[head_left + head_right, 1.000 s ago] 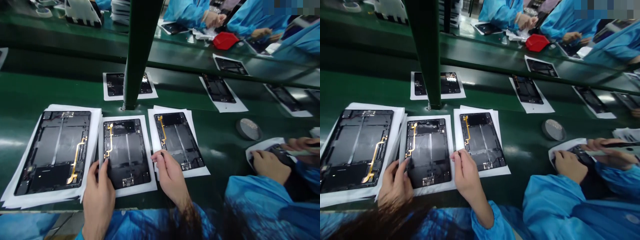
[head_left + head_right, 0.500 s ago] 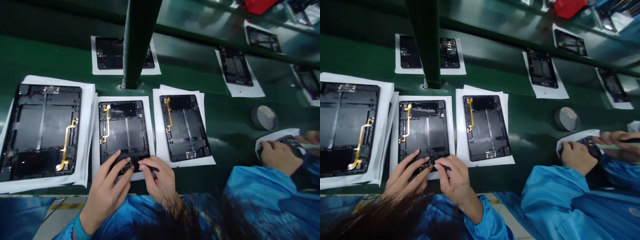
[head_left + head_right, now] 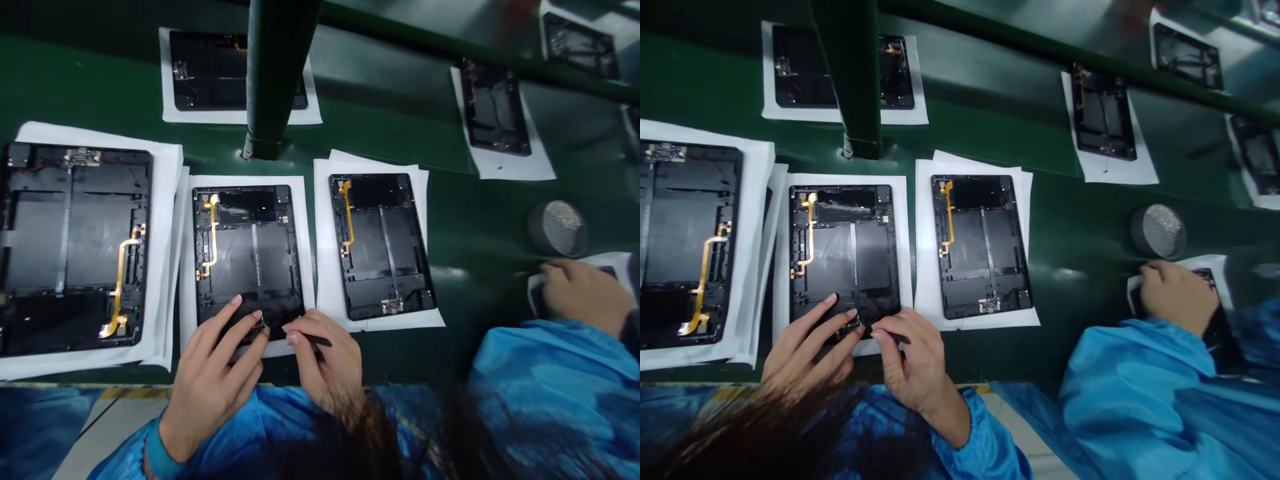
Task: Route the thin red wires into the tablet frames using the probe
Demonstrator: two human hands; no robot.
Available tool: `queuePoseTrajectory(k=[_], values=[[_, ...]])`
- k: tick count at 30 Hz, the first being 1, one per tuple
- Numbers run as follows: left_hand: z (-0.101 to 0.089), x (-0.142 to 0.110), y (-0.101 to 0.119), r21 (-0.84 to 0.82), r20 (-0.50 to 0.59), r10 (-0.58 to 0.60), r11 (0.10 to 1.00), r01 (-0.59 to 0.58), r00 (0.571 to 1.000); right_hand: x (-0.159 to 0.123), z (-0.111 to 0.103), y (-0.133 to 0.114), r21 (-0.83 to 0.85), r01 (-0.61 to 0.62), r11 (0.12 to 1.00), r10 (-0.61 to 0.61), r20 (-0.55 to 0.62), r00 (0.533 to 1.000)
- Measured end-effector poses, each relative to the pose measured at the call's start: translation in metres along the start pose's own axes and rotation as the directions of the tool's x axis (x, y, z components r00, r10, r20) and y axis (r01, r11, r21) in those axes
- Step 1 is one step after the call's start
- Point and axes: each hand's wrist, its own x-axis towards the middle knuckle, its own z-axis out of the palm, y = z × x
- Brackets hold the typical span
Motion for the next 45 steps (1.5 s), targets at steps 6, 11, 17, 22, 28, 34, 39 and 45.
queuePoseTrajectory(k=[6,11,17,22,28,34,39,45], values=[[0.005,-0.013,-0.001,0.277,0.222,0.101,0.947,-0.162,0.970,0.000,-0.001,0.000,-0.008,0.002,1.000,-0.002,-0.008,1.000],[-0.004,0.001,0.002,-0.036,-0.014,0.020,0.999,-0.020,1.000,0.003,0.000,0.000,-0.011,0.016,1.000,-0.016,0.009,1.000],[-0.006,0.006,0.003,-0.183,-0.046,-0.005,0.983,-0.003,0.999,0.000,0.000,0.001,0.001,0.013,1.000,-0.013,-0.003,1.000],[-0.007,0.007,0.003,-0.218,-0.043,-0.012,0.976,0.002,0.999,-0.001,0.000,0.000,0.000,-0.003,1.000,0.003,0.003,1.000],[-0.005,0.007,0.002,-0.225,-0.053,-0.013,0.974,0.001,0.999,-0.002,0.000,-0.001,-0.063,-0.030,0.998,0.031,0.006,1.000],[-0.007,0.006,0.001,-0.202,-0.029,-0.018,0.979,0.012,0.999,-0.001,-0.002,-0.003,-0.134,-0.054,0.989,0.054,-0.009,0.999],[-0.006,0.005,0.001,-0.210,-0.027,-0.018,0.978,0.012,0.999,-0.002,-0.004,-0.003,-0.157,-0.077,0.985,0.074,-0.025,0.997],[-0.003,0.003,0.000,-0.216,-0.016,-0.030,0.976,0.026,0.999,-0.004,-0.004,-0.006,-0.144,-0.058,0.988,0.058,-0.007,0.998]])
